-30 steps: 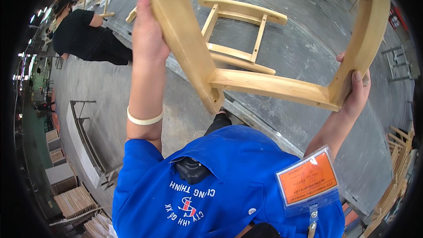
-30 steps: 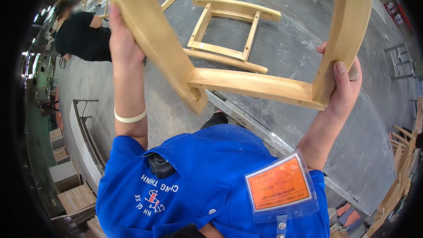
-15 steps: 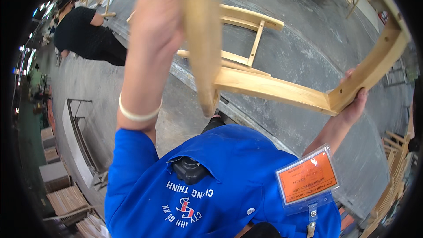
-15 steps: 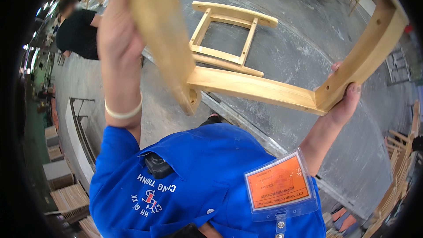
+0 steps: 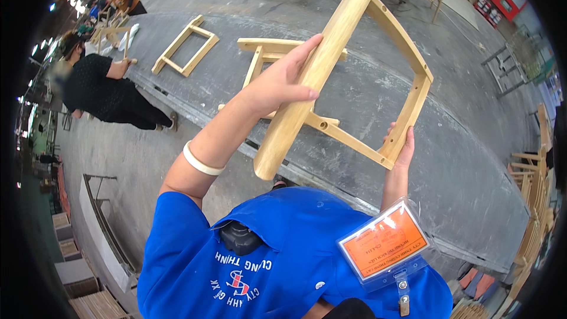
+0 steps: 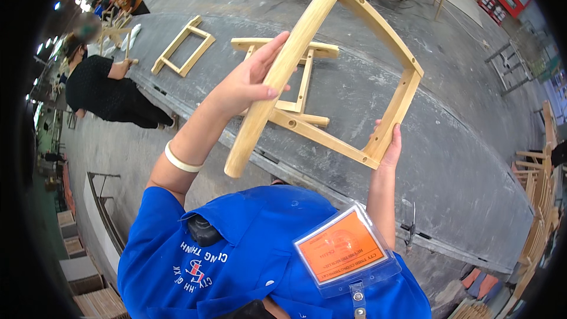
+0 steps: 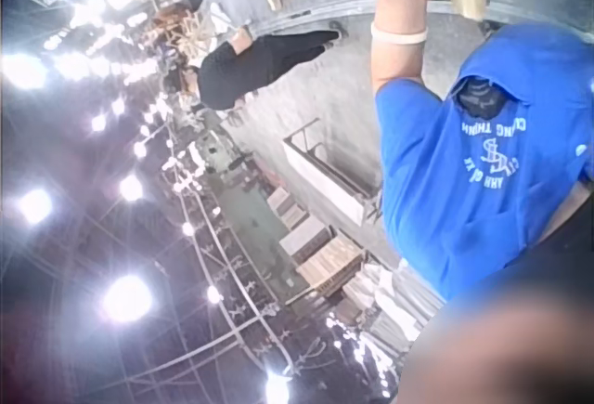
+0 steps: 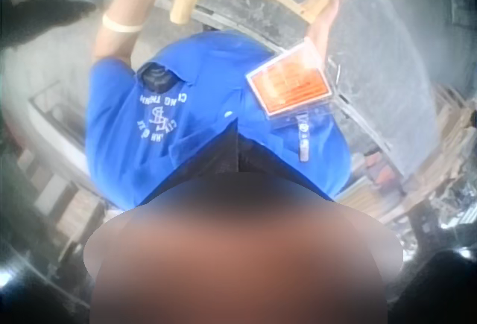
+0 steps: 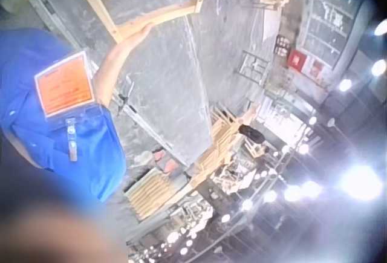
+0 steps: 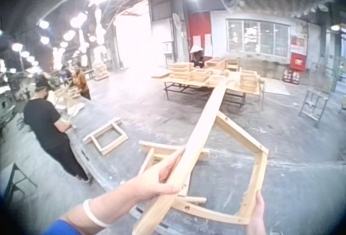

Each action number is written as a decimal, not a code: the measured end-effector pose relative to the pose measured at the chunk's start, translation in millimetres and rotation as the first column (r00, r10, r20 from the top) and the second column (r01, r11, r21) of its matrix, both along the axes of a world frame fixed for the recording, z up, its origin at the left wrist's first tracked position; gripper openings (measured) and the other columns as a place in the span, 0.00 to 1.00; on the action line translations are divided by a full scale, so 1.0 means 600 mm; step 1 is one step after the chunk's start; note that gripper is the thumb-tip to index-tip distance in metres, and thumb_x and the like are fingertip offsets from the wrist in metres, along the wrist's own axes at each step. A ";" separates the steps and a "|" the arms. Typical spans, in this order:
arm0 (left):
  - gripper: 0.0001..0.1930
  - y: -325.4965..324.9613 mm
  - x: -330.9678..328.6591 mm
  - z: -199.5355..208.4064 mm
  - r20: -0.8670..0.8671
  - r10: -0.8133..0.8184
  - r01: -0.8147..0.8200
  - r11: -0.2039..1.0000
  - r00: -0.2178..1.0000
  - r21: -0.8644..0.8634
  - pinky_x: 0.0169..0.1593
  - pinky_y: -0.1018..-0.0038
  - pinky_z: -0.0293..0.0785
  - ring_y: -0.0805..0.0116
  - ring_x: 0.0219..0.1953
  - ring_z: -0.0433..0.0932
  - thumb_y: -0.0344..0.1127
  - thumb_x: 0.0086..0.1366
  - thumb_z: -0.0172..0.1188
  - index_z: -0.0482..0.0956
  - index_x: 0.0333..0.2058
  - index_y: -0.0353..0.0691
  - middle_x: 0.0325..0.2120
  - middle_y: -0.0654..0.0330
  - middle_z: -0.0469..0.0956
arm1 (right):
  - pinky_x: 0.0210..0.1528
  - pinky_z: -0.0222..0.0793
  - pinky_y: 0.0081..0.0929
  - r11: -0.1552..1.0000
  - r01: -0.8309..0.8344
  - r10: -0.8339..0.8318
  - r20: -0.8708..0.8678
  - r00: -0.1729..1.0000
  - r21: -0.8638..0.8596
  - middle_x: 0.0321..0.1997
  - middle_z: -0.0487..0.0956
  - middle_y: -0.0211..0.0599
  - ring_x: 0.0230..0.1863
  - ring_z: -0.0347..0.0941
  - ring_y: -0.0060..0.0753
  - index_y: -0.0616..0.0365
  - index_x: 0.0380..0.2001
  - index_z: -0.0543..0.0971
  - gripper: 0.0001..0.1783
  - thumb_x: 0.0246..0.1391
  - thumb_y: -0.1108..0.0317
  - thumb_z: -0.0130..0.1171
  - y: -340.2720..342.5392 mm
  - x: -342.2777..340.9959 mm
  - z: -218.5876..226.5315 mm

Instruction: The person assembles wooden chair frames by hand, picking up individual pieces, aligning them, and inserting dowels to join the parts. They repeatedly lift, rotate, and place the frames on a workbench, then stack completed units on a nearby pile.

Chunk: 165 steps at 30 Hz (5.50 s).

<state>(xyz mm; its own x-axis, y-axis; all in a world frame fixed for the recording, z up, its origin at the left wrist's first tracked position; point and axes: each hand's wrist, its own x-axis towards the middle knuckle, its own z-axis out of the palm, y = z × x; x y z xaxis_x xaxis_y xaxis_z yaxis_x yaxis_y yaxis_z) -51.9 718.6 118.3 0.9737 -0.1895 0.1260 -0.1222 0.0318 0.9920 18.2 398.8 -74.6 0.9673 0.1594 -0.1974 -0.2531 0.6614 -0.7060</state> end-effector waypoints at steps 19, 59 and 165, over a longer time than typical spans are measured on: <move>0.52 -0.033 -0.026 0.017 0.165 -0.146 0.177 0.966 0.975 -0.191 0.65 0.66 0.50 0.61 0.65 0.54 0.44 0.46 0.73 0.49 0.65 0.36 0.63 0.52 0.55 | 0.29 0.70 0.23 0.996 0.055 -0.069 0.190 0.979 0.074 0.34 0.72 0.30 0.32 0.69 0.26 0.54 0.51 0.67 0.37 0.50 0.34 0.52 0.011 0.016 0.005; 0.39 0.007 -0.064 -0.011 -0.286 0.055 -0.210 0.811 0.957 -0.547 0.38 0.76 0.75 0.68 0.36 0.72 0.52 0.60 0.44 0.53 0.61 0.26 0.51 0.40 0.66 | 0.46 0.75 0.32 0.959 -0.209 0.067 0.565 0.823 0.190 0.49 0.72 0.64 0.50 0.73 0.46 0.66 0.53 0.69 0.31 0.58 0.49 0.48 -0.028 -0.066 0.311; 0.13 0.090 0.053 -0.055 0.931 -0.185 -0.693 0.626 0.313 0.358 0.56 0.62 0.68 0.47 0.56 0.68 0.31 0.60 0.52 0.68 0.45 0.49 0.57 0.50 0.67 | 0.37 0.79 0.27 0.328 0.880 0.267 0.927 0.264 -0.345 0.57 0.61 0.42 0.43 0.73 0.37 0.48 0.55 0.67 0.39 0.36 0.84 0.66 -0.023 0.051 0.054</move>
<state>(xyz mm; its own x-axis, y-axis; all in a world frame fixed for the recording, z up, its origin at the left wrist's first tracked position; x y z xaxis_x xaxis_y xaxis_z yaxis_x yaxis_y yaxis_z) -20.1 772.8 85.1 0.3543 -0.3947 0.8478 -0.7049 -0.7085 -0.0352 49.1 385.1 -42.1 0.4737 0.1311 0.8709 0.7944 -0.4905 -0.3583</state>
